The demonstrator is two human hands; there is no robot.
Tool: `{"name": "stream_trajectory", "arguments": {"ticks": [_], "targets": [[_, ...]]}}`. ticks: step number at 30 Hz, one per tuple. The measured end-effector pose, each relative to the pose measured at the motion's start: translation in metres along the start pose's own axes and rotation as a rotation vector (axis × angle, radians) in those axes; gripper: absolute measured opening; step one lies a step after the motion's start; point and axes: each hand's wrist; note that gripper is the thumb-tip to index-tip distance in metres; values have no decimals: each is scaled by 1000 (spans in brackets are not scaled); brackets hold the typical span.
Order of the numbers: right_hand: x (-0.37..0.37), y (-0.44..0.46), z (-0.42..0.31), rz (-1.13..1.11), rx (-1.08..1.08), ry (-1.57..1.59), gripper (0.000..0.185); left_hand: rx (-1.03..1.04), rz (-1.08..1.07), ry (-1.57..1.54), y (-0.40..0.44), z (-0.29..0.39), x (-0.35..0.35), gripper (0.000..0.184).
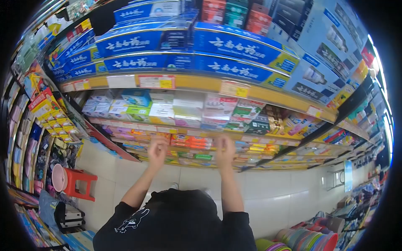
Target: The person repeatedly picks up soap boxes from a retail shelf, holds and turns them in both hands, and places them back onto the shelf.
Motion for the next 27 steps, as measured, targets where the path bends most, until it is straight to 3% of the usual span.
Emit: {"name": "stream_trajectory", "arguments": {"ticks": [3,6,12,14,17,20,24,27], "targets": [[57,-6,-36,-292,51,129,13,-42,213,46,42,-26,-45,19],[117,4,-62,-572,44,225,27,-30,247,216,84,-30,-86,38],[221,24,-91,-334,-65,182,48,-102,162,324,120,-87,-126,61],[241,28,-86,-330,83,229,53,-103,104,391,122,-124,-133,63],[245,34,-96,-347,200,242,57,-188,15,308,126,-118,-137,60],[242,33,-97,-336,209,283,56,-134,30,143,121,-99,-139,60],[225,20,-106,-201,14,297,50,-109,154,14,93,-65,-134,62],[200,0,-117,-106,-13,348,46,-108,193,-141,65,-38,-114,64]]}}
Point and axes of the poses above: each hand's wrist, its own y-axis towards the middle knuckle, its own x-axis out of the palm, z = x × y
